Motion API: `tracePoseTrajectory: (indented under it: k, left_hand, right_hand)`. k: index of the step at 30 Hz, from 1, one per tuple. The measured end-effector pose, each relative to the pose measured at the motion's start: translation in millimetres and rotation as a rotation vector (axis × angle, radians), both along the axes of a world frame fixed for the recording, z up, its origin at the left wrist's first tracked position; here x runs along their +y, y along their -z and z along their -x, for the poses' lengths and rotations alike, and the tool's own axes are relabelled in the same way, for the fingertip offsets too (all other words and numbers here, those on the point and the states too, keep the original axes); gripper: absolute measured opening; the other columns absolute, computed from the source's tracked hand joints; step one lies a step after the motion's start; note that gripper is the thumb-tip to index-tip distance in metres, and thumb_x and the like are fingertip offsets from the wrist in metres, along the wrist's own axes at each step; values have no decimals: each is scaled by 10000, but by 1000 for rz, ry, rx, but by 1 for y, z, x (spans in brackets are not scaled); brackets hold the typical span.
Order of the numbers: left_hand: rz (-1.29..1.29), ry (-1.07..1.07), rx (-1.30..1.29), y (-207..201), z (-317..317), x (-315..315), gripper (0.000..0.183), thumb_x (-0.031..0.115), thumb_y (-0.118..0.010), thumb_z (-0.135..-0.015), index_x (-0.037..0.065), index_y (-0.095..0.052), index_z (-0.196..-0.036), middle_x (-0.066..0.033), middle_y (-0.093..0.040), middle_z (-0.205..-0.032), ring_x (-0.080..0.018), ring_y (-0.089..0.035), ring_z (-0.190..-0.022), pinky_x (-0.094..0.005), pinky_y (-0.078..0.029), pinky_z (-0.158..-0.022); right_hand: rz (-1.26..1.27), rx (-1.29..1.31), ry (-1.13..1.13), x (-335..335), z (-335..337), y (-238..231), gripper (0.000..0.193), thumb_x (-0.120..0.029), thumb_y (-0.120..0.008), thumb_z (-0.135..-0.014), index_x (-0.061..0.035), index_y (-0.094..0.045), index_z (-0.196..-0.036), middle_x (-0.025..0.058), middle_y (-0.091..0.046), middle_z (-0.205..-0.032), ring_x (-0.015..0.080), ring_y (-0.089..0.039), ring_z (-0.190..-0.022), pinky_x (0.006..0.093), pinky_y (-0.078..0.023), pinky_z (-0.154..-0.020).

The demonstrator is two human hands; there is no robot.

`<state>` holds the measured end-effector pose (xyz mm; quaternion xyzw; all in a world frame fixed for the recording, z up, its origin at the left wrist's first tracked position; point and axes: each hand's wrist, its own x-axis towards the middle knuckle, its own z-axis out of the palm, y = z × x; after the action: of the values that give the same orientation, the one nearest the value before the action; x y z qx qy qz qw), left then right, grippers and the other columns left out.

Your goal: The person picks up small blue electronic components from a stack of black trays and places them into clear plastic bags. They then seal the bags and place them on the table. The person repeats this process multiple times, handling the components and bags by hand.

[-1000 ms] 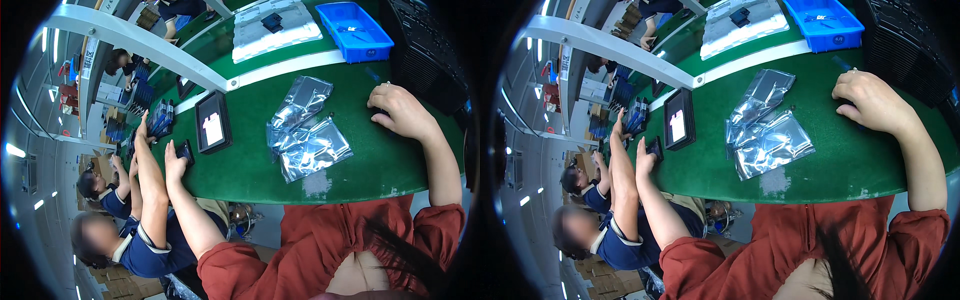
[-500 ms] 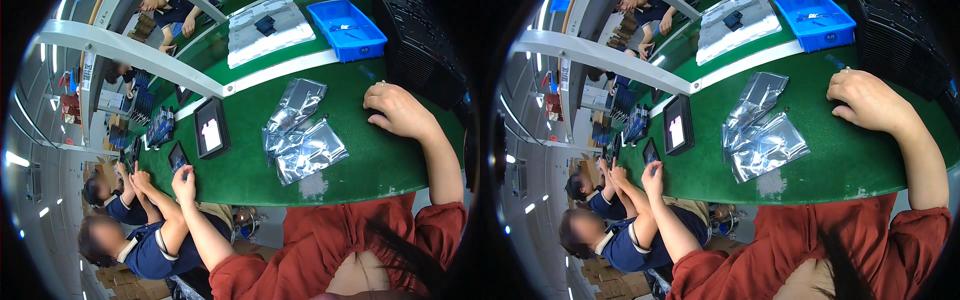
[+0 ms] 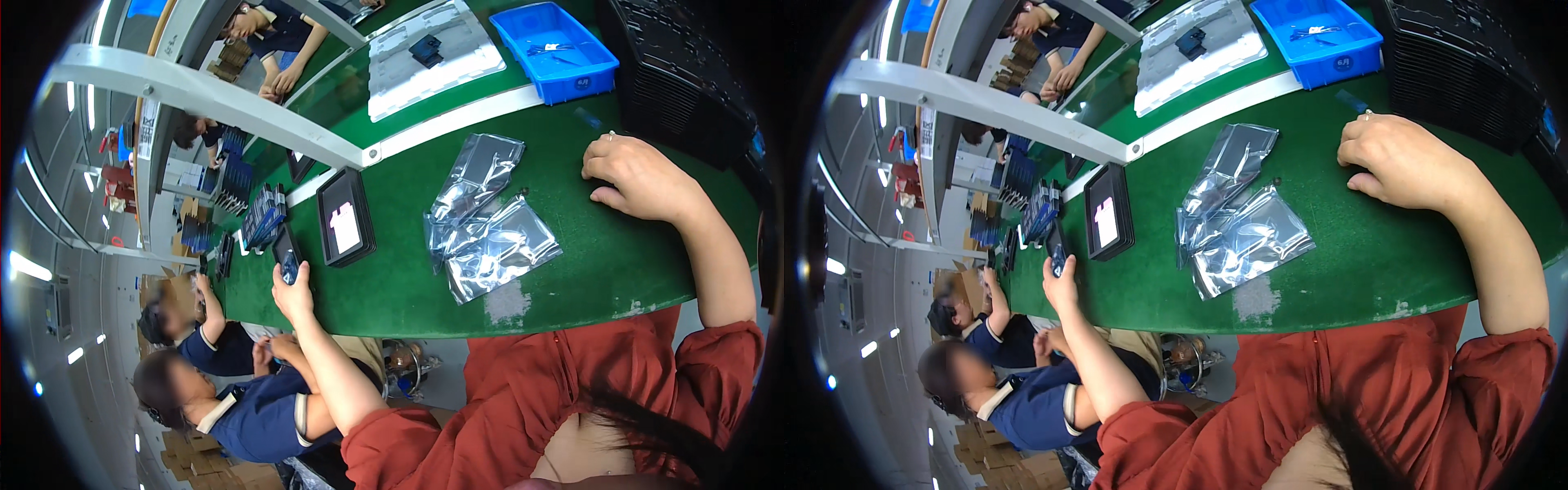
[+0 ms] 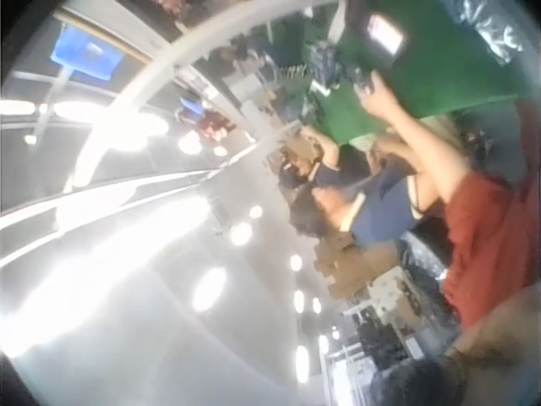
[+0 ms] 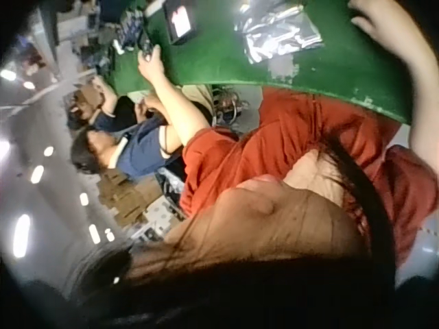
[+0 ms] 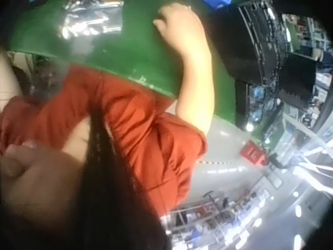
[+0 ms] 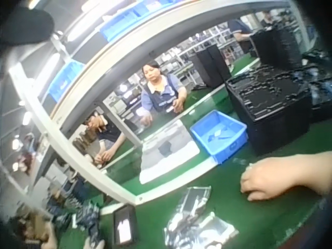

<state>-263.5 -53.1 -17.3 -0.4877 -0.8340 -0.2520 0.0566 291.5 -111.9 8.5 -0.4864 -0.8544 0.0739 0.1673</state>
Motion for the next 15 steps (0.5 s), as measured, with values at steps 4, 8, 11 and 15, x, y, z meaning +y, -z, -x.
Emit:
tracePoseTrajectory:
  k: [4, 8, 11, 15]
  left_hand:
    - [-142, 331, -39, -21, -73, 5, 700, 402, -721, -736, 18, -507, -1280, -231, -519, -1263, -351, -498, -1176, -404, -385, -994]
    - [81, 325, 145, -19, -125, 27, 730, 496, -649, -755, 84, -470, -1330, -235, -413, -1378, -400, -430, -1241, -460, -361, -1023]
    - [252, 181, 238, -19, -141, 35, 725, 554, -597, -773, 153, -453, -1361, -216, -409, -1388, -386, -451, -1229, -489, -377, -1010]
    - [325, 147, 287, -22, -145, 36, 730, 585, -555, -791, 159, -439, -1372, -218, -434, -1360, -390, -484, -1192, -473, -407, -985]
  right_hand:
    - [-27, 0, -8, 2, 2, 7, 175, -106, -709, -713, 6, -647, -833, 131, -626, -899, 308, -600, -889, 392, -479, -827]
    - [-4, -16, -8, -1, 1, 1, 174, -118, -701, -723, 4, -650, -835, 127, -622, -887, 298, -598, -894, 388, -477, -838]
    - [-3, -35, -8, -2, 1, 1, 172, -131, -694, -732, 2, -654, -833, 124, -619, -875, 290, -597, -899, 384, -475, -848]
    - [6, -70, -16, -2, -1, 2, 180, -148, -689, -740, 3, -657, -831, 124, -617, -869, 287, -598, -899, 381, -474, -858]
